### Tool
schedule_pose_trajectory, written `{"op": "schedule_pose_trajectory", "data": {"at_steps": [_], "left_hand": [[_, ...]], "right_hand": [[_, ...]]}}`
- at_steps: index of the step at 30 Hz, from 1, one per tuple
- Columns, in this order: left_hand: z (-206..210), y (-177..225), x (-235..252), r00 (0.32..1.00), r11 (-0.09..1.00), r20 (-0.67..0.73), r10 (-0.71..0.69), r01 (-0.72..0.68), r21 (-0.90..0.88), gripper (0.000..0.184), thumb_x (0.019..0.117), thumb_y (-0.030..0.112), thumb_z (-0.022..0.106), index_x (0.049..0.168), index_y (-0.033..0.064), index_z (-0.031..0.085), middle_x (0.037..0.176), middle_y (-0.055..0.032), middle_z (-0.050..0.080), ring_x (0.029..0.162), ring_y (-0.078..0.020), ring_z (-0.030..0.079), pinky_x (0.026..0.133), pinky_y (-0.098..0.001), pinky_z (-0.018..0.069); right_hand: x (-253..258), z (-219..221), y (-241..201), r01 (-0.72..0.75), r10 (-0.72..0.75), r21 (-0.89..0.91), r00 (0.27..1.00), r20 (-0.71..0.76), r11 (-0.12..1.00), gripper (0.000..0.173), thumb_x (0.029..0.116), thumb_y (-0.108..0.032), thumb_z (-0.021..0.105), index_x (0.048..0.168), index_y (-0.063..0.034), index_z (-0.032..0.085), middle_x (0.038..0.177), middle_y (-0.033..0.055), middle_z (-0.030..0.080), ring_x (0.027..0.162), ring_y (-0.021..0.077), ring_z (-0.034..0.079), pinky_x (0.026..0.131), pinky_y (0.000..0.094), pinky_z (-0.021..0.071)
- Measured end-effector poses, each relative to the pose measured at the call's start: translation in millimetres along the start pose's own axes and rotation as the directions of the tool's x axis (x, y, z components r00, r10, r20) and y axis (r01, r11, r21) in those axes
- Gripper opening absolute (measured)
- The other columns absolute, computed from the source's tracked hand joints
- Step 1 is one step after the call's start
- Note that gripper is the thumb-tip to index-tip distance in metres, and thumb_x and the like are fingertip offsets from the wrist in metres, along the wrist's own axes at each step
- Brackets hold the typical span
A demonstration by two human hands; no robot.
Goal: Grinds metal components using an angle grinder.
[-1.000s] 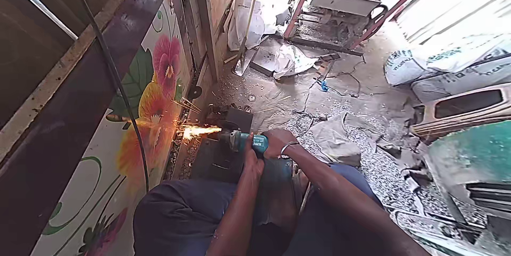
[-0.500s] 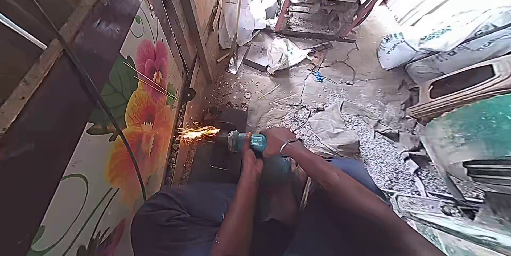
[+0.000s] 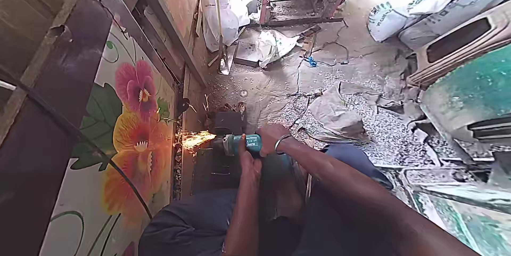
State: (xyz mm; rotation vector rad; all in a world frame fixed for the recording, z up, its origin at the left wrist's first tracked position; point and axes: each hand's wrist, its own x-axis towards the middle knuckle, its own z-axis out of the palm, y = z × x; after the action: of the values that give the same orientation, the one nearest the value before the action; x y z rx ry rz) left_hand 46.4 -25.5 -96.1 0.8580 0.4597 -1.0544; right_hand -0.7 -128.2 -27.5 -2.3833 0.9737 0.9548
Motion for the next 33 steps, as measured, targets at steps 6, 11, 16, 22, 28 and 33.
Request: {"op": "schedule_pose_trajectory", "data": {"at_steps": [6,11,16,22,28,33], "left_hand": [[1.6,1.4,1.5,1.0,1.0,0.004,0.009,-0.009,0.006,0.025,0.1065,0.031,0.046,0.113,0.0095,0.056,0.093,-0.0089,0.067,0.082,-0.0203,0.069,0.071,-0.0404,0.0607],[-1.0,4.0,4.7,0.999,0.999,0.0,0.044,-0.044,0.001,0.025,0.1065,0.031,0.046,0.115,0.0096,0.056,0.094,-0.0087,0.066,0.083,-0.0197,0.069,0.073,-0.04,0.0606],[-0.2,3.9,2.9,1.0,1.0,-0.016,0.021,-0.021,0.022,0.025,0.1059,0.032,0.047,0.114,0.0103,0.056,0.094,-0.0088,0.066,0.084,-0.02,0.068,0.074,-0.0407,0.0601],[-6.4,-0.4,5.3,0.998,1.0,0.068,0.007,-0.007,-0.001,0.031,0.1069,0.034,0.043,0.109,0.0064,0.057,0.087,-0.0104,0.067,0.075,-0.0203,0.07,0.066,-0.038,0.0613],[0.8,4.5,4.9,1.0,1.0,-0.01,-0.005,0.005,0.006,0.031,0.106,0.035,0.044,0.107,0.0068,0.057,0.085,-0.01,0.066,0.073,-0.0198,0.069,0.064,-0.0378,0.0605],[-0.3,6.5,5.5,1.0,1.0,0.001,0.0,0.0,0.026,0.03,0.106,0.034,0.044,0.106,0.0074,0.057,0.084,-0.0088,0.066,0.072,-0.019,0.069,0.063,-0.0368,0.0606]], "right_hand": [[4.6,-2.0,1.4,0.014,-0.015,0.012,1.0,0.009,1.0,0.065,0.0716,-0.047,0.083,0.123,-0.0115,0.066,0.111,0.0192,0.071,0.104,0.0415,0.068,0.081,0.0654,0.0523],[7.3,-4.5,-2.2,0.042,-0.042,0.016,0.999,0.001,0.999,0.066,0.0717,-0.047,0.082,0.125,-0.0116,0.065,0.111,0.0192,0.071,0.103,0.0408,0.068,0.08,0.0642,0.0527],[6.6,3.2,8.8,0.142,-0.142,0.013,0.99,-0.018,0.99,0.075,0.0745,-0.048,0.083,0.136,-0.014,0.058,0.111,0.0204,0.071,0.102,0.0427,0.069,0.082,0.0655,0.052],[2.2,5.8,20.4,0.228,-0.228,0.061,0.974,-0.015,0.972,0.092,0.0807,-0.085,0.058,0.144,-0.0187,0.053,0.113,0.0196,0.071,0.106,0.0421,0.068,0.087,0.0671,0.0506],[7.1,1.8,11.4,0.179,-0.178,0.053,0.984,-0.028,0.982,0.079,0.0889,-0.078,0.055,0.137,-0.0157,0.058,0.111,0.0195,0.071,0.105,0.0422,0.068,0.085,0.0663,0.0511],[7.9,1.4,6.7,0.153,-0.152,0.04,0.988,-0.037,0.987,0.081,0.0866,-0.081,0.053,0.135,-0.0156,0.06,0.112,0.0178,0.071,0.106,0.0408,0.068,0.085,0.0653,0.0511]]}}
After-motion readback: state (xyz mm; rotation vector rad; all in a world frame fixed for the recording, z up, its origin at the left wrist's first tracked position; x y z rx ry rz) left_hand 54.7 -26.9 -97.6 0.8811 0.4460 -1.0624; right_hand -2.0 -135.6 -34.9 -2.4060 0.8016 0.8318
